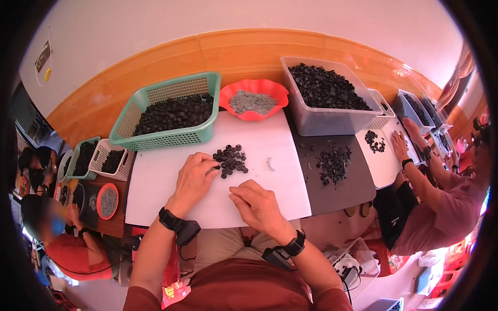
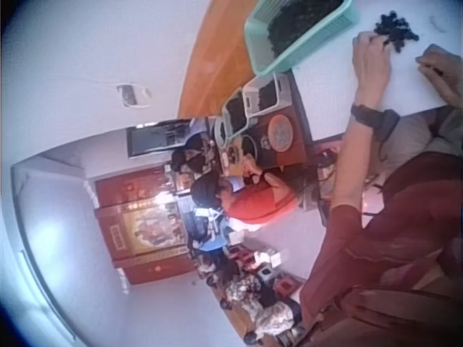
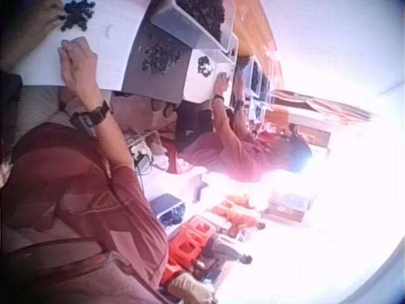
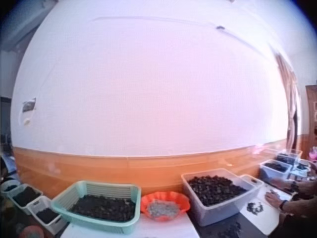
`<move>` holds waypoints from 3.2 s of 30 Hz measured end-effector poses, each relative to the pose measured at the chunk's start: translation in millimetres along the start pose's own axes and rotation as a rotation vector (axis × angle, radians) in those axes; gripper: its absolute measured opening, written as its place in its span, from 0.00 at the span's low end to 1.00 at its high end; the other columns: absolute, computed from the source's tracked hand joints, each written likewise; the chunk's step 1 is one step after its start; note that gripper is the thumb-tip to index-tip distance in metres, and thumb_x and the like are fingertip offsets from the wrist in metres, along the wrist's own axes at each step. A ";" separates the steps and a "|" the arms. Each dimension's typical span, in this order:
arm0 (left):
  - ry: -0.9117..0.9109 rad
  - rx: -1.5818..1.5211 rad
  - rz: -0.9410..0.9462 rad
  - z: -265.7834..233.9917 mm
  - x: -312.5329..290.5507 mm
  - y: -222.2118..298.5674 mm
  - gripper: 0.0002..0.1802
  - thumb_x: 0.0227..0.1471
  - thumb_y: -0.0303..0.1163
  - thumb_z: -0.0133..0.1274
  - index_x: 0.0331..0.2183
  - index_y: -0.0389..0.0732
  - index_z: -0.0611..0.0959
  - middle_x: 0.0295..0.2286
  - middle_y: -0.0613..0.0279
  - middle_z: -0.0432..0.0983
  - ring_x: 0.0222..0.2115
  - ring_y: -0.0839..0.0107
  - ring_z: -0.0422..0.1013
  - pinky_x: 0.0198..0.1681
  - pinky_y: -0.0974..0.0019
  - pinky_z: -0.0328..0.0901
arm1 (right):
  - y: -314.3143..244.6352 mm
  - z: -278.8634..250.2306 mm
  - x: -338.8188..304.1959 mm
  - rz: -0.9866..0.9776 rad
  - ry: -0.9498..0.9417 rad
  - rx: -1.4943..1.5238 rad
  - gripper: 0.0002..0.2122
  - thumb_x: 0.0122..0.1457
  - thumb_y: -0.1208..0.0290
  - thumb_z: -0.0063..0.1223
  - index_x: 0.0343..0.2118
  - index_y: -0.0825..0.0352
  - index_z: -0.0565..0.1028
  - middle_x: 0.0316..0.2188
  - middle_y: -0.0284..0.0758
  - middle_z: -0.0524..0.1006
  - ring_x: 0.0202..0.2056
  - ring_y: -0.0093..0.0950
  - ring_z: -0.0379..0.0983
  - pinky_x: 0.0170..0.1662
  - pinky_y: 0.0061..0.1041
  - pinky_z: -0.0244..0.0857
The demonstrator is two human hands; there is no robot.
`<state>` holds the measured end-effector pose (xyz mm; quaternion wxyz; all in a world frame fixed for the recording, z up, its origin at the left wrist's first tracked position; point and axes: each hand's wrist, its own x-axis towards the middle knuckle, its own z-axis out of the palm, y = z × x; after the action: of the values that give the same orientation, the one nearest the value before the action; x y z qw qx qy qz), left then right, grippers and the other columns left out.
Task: Manual assembly of small black plastic or rubber components on a work surface.
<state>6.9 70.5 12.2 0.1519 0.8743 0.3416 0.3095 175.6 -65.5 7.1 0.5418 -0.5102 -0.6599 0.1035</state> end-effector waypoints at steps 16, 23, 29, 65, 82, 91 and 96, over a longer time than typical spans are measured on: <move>0.032 -0.060 0.101 3.5 -4.9 -4.1 0.06 0.46 0.24 0.61 0.30 0.37 0.81 0.32 0.58 0.76 0.36 0.56 0.73 0.40 0.58 0.69 | 19.1 -50.1 16.1 0.243 0.033 -0.323 0.09 0.55 0.77 0.61 0.39 0.67 0.80 0.35 0.38 0.78 0.23 0.34 0.75 0.27 0.28 0.69; 0.032 -0.073 0.068 3.7 -5.1 -2.9 0.06 0.46 0.24 0.61 0.30 0.37 0.80 0.30 0.57 0.76 0.34 0.55 0.73 0.39 0.56 0.68 | 36.9 -64.2 27.9 0.309 -0.169 -0.563 0.11 0.56 0.74 0.57 0.42 0.66 0.79 0.39 0.38 0.79 0.33 0.43 0.78 0.36 0.39 0.71; 0.011 -0.091 0.046 2.5 -6.1 -1.4 0.07 0.45 0.24 0.61 0.30 0.37 0.80 0.30 0.56 0.76 0.33 0.54 0.73 0.38 0.56 0.68 | 43.6 -59.6 27.0 0.331 -0.142 -0.578 0.09 0.54 0.74 0.59 0.39 0.66 0.79 0.33 0.39 0.81 0.31 0.41 0.79 0.37 0.35 0.71; -0.218 -1.227 -0.406 47.5 -8.7 68.5 0.09 0.59 0.25 0.58 0.41 0.31 0.83 0.32 0.60 0.80 0.31 0.76 0.76 0.37 0.72 0.73 | 12.8 -57.4 4.5 0.156 -0.107 -0.086 0.09 0.58 0.80 0.59 0.38 0.66 0.70 0.25 0.36 0.76 0.18 0.28 0.70 0.23 0.27 0.63; -0.037 -1.257 -0.411 55.2 -12.5 79.5 0.06 0.57 0.24 0.59 0.37 0.33 0.83 0.32 0.62 0.80 0.31 0.77 0.75 0.39 0.72 0.73 | 16.6 -48.4 -1.4 0.377 -0.013 0.038 0.05 0.61 0.78 0.56 0.38 0.73 0.78 0.29 0.38 0.79 0.24 0.25 0.73 0.28 0.23 0.67; 0.005 -1.278 -0.410 54.4 -14.3 84.7 0.05 0.55 0.22 0.60 0.36 0.32 0.83 0.33 0.60 0.81 0.31 0.77 0.75 0.39 0.72 0.72 | 18.4 -52.1 0.2 0.583 -0.061 0.462 0.09 0.67 0.72 0.52 0.42 0.74 0.77 0.26 0.29 0.76 0.22 0.14 0.69 0.25 0.17 0.69; 0.004 -1.241 -0.401 59.0 -16.2 84.0 0.06 0.55 0.21 0.60 0.37 0.32 0.84 0.33 0.60 0.81 0.31 0.77 0.75 0.39 0.72 0.72 | 23.4 -51.2 -2.3 0.627 -0.025 0.536 0.07 0.66 0.74 0.53 0.40 0.74 0.76 0.27 0.30 0.77 0.23 0.14 0.70 0.26 0.18 0.70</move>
<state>78.0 -4.4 0.2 0.6827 0.5428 0.2561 0.4168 230.5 -77.9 9.6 0.5895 -0.5261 -0.4287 0.4381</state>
